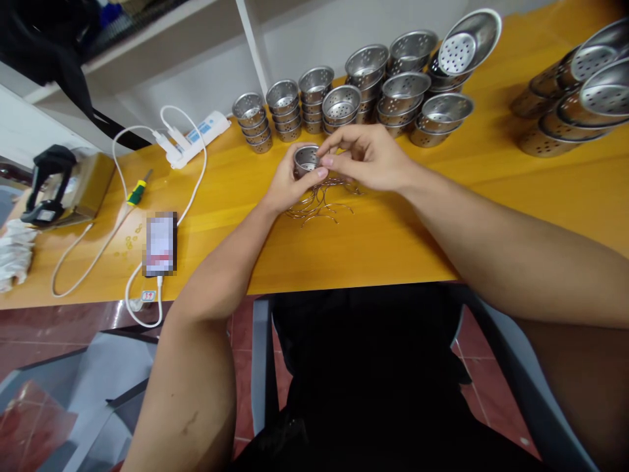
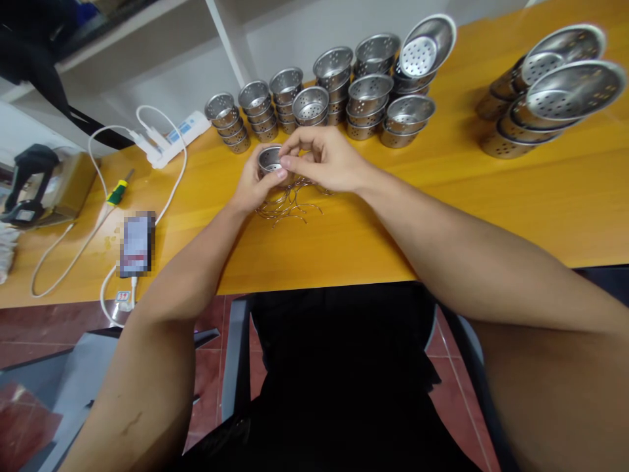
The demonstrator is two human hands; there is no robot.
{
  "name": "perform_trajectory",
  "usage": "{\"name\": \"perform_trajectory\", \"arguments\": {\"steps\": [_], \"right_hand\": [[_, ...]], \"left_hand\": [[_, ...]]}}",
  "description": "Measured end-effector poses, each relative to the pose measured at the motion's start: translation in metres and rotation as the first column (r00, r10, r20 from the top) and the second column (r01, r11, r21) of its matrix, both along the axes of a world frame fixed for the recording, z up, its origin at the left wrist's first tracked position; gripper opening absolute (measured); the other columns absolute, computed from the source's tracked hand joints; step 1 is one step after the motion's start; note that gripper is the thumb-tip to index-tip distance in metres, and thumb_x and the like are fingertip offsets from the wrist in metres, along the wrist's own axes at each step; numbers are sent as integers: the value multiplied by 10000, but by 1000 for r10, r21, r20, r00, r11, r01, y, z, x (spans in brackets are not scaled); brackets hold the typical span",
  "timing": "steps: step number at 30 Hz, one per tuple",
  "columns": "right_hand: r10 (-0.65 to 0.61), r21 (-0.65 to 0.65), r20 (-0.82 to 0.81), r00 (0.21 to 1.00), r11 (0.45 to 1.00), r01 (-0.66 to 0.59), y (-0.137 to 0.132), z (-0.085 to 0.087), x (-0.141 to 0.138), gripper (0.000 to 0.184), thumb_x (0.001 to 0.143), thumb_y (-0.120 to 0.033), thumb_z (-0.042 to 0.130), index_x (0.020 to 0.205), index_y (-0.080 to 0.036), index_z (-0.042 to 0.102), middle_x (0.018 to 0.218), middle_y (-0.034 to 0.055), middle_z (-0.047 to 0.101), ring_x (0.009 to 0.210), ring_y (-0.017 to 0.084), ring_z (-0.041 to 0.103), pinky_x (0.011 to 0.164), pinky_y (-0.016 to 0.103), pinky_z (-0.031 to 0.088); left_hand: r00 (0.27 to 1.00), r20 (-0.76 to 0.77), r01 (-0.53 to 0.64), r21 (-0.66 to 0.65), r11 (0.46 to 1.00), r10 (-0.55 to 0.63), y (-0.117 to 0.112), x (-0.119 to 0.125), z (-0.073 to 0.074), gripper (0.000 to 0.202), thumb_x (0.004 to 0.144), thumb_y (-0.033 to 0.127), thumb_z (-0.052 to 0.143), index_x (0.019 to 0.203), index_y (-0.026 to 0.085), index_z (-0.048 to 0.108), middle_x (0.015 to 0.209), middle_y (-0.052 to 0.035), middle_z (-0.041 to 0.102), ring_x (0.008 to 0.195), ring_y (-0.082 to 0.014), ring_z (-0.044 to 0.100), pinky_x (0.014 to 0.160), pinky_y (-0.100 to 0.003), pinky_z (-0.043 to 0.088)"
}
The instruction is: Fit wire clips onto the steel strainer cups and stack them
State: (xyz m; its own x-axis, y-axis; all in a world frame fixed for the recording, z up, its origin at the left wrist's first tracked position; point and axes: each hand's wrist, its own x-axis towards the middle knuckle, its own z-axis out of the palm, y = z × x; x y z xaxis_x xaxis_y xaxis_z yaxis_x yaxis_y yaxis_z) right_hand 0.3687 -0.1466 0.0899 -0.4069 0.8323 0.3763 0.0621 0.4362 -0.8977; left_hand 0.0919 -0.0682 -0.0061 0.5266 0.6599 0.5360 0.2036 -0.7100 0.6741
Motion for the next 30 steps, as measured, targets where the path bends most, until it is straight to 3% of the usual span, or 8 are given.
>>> {"name": "perform_trajectory", "arguments": {"steps": [3,6,10,14,20,25,30], "right_hand": [[45,-67,-6,999,997,-46,-3,6,1,874,795,-1100,1111,1099,-351,778,848,17,702,733,243,635,603,414,563],[31,-101,-13,999,994,-32,-6,9,-2,896,758,-1135,1097,1021,-363,726,815,12,691,718,254,624,585,437,556],[44,-125,-20,999,991,-46,-6,11,-3,892,750,-1143,1098,972,-373,706,715,-4,645,654,243,550,539,427,454],[62,-132,-29,998,989,-65,-5,13,-1,882,772,-1119,1114,981,-359,720,681,-13,643,659,218,525,560,411,428],[81,-136,-5,997,987,-81,0,10,1,942,729,-1141,1123,968,-325,718,681,-21,643,679,187,538,622,400,458],[90,-158,-14,996,983,-91,1,9,1,886,764,-1060,1167,996,-329,722,692,-19,638,716,203,534,653,407,468],[113,-139,-7,994,984,-113,4,9,1,929,720,-1112,1147,958,-321,722,696,-2,654,687,204,537,649,417,456]], "left_hand": [[999,20,40,24,999,-41,3,3,-2,994,1055,1032,801,1717,329,565,1578,-93,756,1429,-284,836,1343,-560,685],[1000,2,25,80,996,-26,0,9,-1,1069,1042,1032,822,1770,322,493,1607,-107,742,1440,-294,845,1324,-576,700],[999,-33,-4,122,992,8,-9,15,5,1023,1099,982,793,1803,322,454,1601,-110,743,1445,-303,843,1340,-605,692],[999,-11,-41,115,992,43,-14,16,8,949,1125,870,854,1792,301,492,1565,-112,760,1433,-305,850,1370,-609,697],[999,-37,4,88,996,0,-9,11,0,899,1176,679,851,1866,316,404,1596,-132,729,1446,-317,833,1379,-647,689],[999,-35,6,81,997,-3,-6,10,-4,909,1146,684,889,1836,327,418,1590,-129,740,1447,-322,840,1344,-627,713],[999,-12,41,60,997,-40,-3,10,-5,893,1143,733,874,1803,325,431,1606,-134,728,1453,-316,835,1325,-606,723]]}}
